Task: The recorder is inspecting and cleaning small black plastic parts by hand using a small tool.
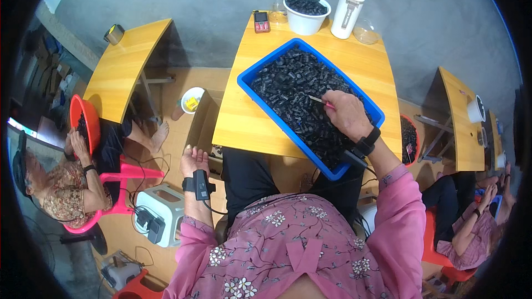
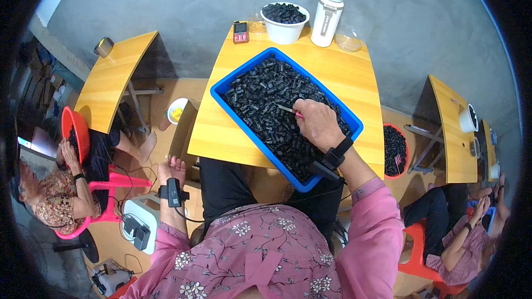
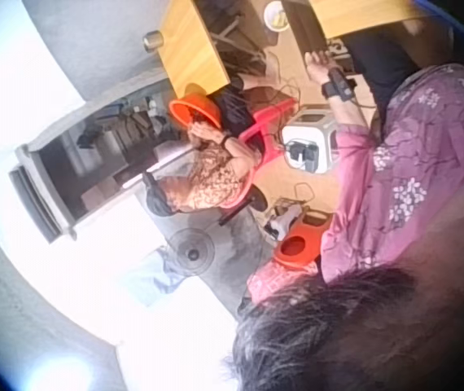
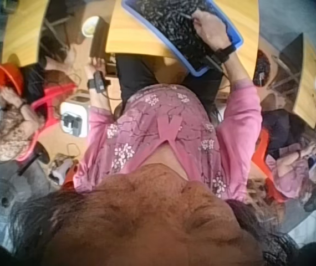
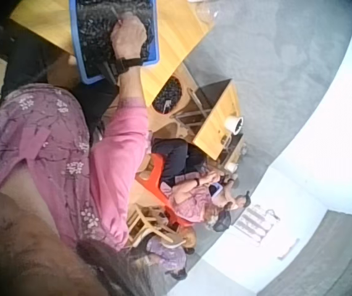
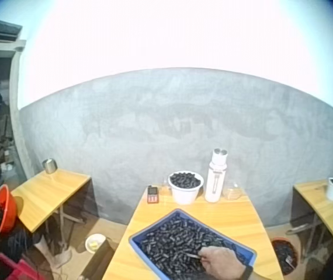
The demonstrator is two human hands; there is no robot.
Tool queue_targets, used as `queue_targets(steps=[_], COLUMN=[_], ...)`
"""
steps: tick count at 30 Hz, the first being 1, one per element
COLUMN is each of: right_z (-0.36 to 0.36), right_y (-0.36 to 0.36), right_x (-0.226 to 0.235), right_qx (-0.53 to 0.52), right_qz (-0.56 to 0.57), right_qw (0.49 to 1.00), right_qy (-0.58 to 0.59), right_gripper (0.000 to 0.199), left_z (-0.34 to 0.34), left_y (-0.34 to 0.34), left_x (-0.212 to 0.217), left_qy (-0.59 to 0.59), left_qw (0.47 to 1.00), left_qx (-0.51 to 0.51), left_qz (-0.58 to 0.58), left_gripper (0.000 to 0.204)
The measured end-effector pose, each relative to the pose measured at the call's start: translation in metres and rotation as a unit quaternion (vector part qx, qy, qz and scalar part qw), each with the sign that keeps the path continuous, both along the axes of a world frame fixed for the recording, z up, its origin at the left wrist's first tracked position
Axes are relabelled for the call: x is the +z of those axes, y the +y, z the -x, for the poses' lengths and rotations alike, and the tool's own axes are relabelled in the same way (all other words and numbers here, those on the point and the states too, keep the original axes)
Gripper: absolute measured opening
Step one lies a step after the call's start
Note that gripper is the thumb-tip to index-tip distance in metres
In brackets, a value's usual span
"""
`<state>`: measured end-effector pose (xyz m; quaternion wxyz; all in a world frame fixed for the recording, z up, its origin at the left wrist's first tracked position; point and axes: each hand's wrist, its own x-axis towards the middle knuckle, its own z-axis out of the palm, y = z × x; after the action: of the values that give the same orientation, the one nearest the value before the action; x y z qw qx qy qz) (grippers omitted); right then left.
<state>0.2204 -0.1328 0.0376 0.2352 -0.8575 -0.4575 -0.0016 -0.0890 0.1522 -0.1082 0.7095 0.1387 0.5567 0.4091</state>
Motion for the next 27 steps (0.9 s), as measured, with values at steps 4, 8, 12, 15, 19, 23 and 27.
queue_targets(steps=[4,8,12,15,19,23,27], right_z=[0.0,0.022,0.061,0.083,0.103,0.109,0.109], right_y=[-0.006,-0.004,0.006,0.012,0.015,0.013,0.011], right_x=[-0.002,0.019,0.034,0.024,0.026,0.019,0.018], right_qx=[0.013,0.011,0.079,0.133,0.128,0.112,0.086], right_qz=[-0.057,-0.116,-0.144,-0.174,-0.184,-0.171,-0.192], right_qw=[0.994,0.942,0.92,0.924,0.924,0.891,0.867], right_qy=[0.09,0.313,0.356,0.314,0.311,0.405,0.452], right_gripper=[0.012,0.016,0.018,0.012,0.011,0.014,0.014], left_z=[-0.006,-0.031,-0.056,-0.076,-0.082,-0.079,-0.075], left_y=[-0.017,-0.066,-0.107,-0.129,-0.138,-0.139,-0.138], left_x=[0.022,0.084,0.112,0.121,0.116,0.113,0.109], left_qy=[-0.018,-0.141,-0.23,-0.293,-0.296,-0.276,-0.301], left_qw=[0.993,0.95,0.862,0.823,0.811,0.821,0.823], left_qx=[-0.024,-0.201,-0.414,-0.472,-0.488,-0.486,-0.475], left_qz=[-0.114,-0.192,-0.183,-0.116,-0.128,-0.118,-0.083], left_gripper=[0.035,0.023,0.025,0.024,0.017,0.011,0.012])
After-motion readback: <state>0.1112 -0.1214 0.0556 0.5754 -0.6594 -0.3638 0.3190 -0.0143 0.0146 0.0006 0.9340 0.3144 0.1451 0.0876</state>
